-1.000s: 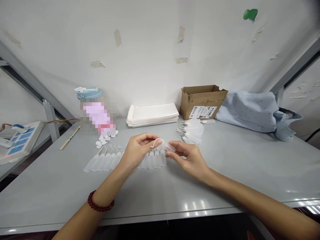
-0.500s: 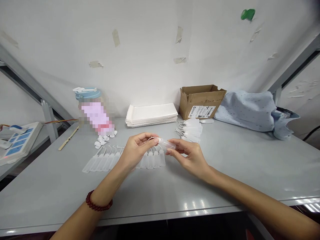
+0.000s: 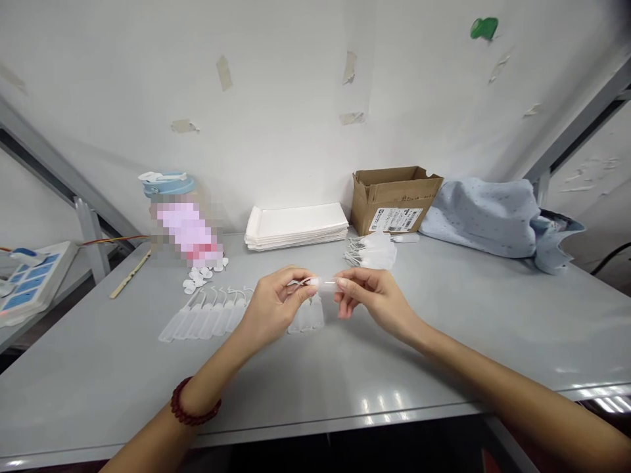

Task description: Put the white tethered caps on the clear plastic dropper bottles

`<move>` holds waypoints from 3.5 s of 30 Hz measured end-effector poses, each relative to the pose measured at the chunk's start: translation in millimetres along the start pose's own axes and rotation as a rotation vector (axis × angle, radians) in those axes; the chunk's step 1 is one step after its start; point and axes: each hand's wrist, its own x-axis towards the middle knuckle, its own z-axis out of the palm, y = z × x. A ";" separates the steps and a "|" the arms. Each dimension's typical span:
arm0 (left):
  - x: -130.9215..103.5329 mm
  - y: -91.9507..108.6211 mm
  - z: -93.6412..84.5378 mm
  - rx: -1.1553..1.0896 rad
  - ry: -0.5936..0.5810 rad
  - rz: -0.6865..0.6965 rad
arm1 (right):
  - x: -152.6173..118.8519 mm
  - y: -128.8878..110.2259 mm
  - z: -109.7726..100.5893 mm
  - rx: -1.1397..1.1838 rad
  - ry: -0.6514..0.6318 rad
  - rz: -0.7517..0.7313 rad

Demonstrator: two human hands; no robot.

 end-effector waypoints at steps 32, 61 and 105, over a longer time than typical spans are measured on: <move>-6.1 0.0 14.3 0.059 0.074 0.075 | 0.5 -0.2 0.4 0.007 0.078 -0.006; 29.6 -37.2 -82.8 0.220 0.577 -0.204 | 56.6 32.3 -116.0 -0.864 0.554 -0.228; 38.8 -83.3 -122.9 1.169 0.118 -0.299 | 4.7 32.6 3.1 -0.984 -0.310 -0.470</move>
